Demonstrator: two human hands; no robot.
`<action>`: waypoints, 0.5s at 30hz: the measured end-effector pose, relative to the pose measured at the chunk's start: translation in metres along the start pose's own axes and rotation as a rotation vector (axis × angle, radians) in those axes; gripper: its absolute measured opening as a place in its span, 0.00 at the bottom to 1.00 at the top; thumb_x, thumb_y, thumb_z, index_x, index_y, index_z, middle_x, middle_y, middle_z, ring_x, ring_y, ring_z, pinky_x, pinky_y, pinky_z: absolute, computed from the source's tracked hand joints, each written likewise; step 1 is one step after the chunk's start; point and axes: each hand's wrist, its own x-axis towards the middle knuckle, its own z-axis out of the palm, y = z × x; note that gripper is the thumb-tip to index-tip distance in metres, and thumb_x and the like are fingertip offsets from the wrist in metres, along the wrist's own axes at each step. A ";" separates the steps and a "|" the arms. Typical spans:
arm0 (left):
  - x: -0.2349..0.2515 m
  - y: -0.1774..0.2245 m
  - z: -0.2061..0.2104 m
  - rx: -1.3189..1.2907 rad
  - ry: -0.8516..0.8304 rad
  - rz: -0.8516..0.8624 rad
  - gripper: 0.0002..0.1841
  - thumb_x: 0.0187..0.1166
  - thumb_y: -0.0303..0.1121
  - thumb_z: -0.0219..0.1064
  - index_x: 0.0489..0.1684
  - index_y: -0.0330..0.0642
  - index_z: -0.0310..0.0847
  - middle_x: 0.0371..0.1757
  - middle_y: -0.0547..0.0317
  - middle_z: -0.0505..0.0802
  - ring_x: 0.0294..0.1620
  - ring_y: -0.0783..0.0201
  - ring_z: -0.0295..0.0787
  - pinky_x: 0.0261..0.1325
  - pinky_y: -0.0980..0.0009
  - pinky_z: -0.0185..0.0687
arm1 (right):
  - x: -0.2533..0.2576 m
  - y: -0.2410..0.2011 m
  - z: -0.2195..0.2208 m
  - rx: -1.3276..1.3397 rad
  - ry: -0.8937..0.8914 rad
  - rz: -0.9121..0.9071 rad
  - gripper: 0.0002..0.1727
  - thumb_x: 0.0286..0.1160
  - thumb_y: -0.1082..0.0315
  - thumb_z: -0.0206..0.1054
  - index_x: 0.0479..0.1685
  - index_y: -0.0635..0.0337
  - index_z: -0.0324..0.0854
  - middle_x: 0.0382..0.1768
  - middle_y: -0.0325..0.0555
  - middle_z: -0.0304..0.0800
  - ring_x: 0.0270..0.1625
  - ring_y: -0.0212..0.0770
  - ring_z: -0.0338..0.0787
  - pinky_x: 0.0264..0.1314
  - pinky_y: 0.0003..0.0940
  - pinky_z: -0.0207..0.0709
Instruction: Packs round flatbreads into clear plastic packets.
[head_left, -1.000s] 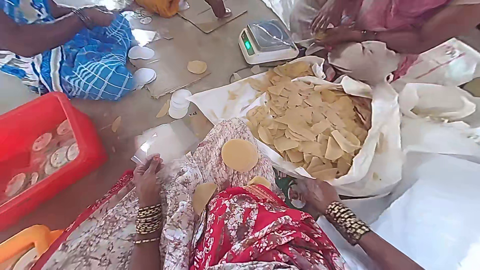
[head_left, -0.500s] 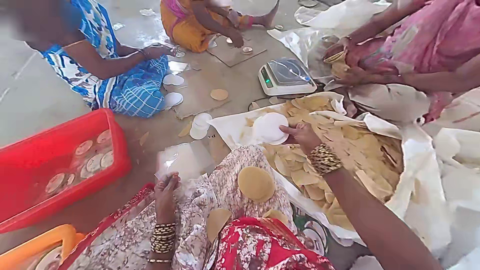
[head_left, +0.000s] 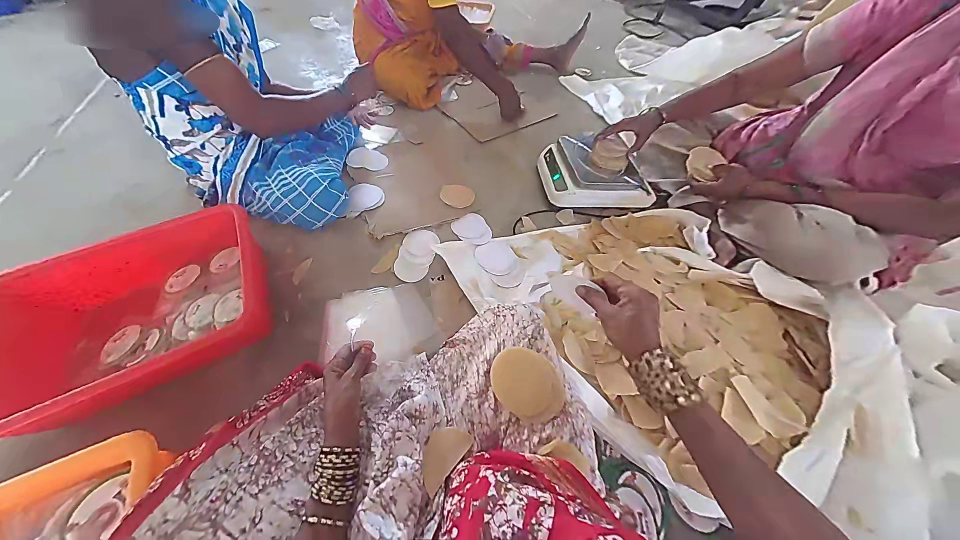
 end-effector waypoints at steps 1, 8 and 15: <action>0.000 0.000 0.000 0.001 -0.003 0.006 0.07 0.83 0.21 0.60 0.41 0.34 0.86 0.30 0.64 0.91 0.28 0.73 0.88 0.37 0.77 0.87 | -0.017 -0.010 -0.003 -0.053 0.045 -0.157 0.17 0.79 0.59 0.66 0.46 0.66 0.91 0.40 0.55 0.95 0.44 0.51 0.94 0.51 0.56 0.83; 0.002 -0.005 -0.003 -0.012 -0.012 0.031 0.06 0.82 0.21 0.60 0.42 0.34 0.85 0.29 0.66 0.92 0.28 0.74 0.89 0.37 0.77 0.88 | -0.118 -0.017 0.015 -0.267 0.108 -0.767 0.14 0.84 0.68 0.57 0.48 0.52 0.92 0.47 0.46 0.97 0.54 0.48 0.93 0.61 0.43 0.84; -0.001 -0.003 -0.004 -0.052 -0.004 0.036 0.07 0.83 0.21 0.60 0.41 0.34 0.85 0.28 0.65 0.92 0.28 0.72 0.89 0.36 0.76 0.88 | -0.143 -0.007 0.034 -0.202 -0.162 -0.644 0.33 0.89 0.40 0.44 0.52 0.50 0.93 0.60 0.42 0.94 0.71 0.52 0.87 0.80 0.62 0.67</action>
